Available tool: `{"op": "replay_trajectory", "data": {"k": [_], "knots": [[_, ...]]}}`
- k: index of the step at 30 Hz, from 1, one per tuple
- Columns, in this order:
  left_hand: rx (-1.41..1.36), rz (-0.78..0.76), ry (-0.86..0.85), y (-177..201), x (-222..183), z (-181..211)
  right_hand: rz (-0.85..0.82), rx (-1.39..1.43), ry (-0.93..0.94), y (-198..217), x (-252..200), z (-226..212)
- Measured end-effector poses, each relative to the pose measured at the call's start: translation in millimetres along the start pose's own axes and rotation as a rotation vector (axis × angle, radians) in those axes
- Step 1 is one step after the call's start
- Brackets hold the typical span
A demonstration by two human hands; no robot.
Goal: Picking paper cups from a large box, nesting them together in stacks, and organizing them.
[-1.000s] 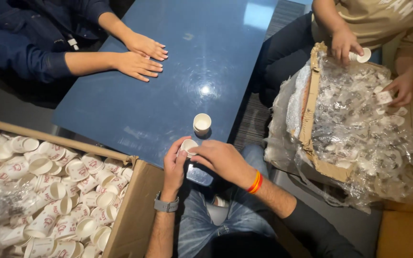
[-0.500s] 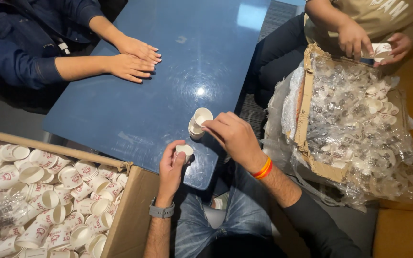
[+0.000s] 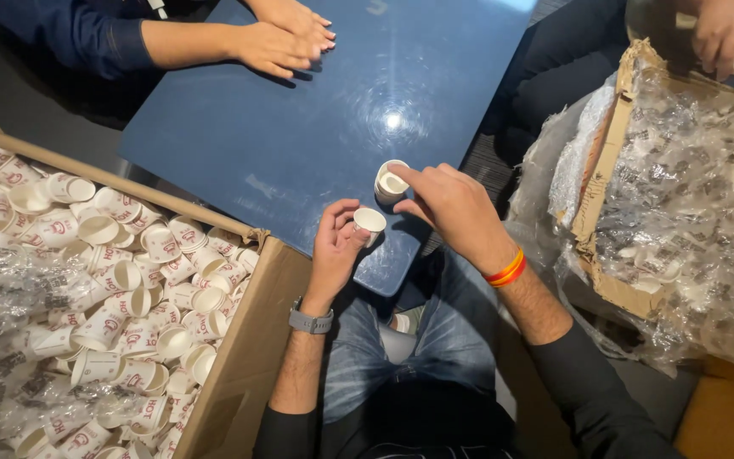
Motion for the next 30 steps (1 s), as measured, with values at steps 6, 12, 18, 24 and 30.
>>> {"op": "replay_trajectory", "data": {"k": [6, 12, 18, 24, 30], "knots": [[0.013, -0.031, 0.019, -0.5, -2.5, 1.7, -0.009, 0.19, -0.033, -9.6, -13.3, -21.0], [0.037, -0.132, -0.035, -10.2, -3.9, 10.9, -0.131, 0.25, -0.007, -23.4, -20.7, -22.7], [0.071, -0.047, -0.013, -7.6, 2.4, 7.8, 0.104, 0.049, -0.065, 24.6, -6.4, -6.6], [0.047, -0.024, 0.056, -2.4, 0.3, -4.2, 0.04, -0.075, -0.047, 1.5, -6.1, 8.0], [0.09, 0.021, 0.124, 3.0, 2.8, -13.6, -0.01, 0.042, -0.103, 0.8, -6.6, 9.1]]}}
Point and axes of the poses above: each hand's wrist, its own x-axis towards the middle knuckle, its own y-axis out of the back of the hand, z = x × y, the point moved 8 cm from there along x, towards the middle knuckle, and after that the axes turned 7 degrees about y, right-handed, at the moved point
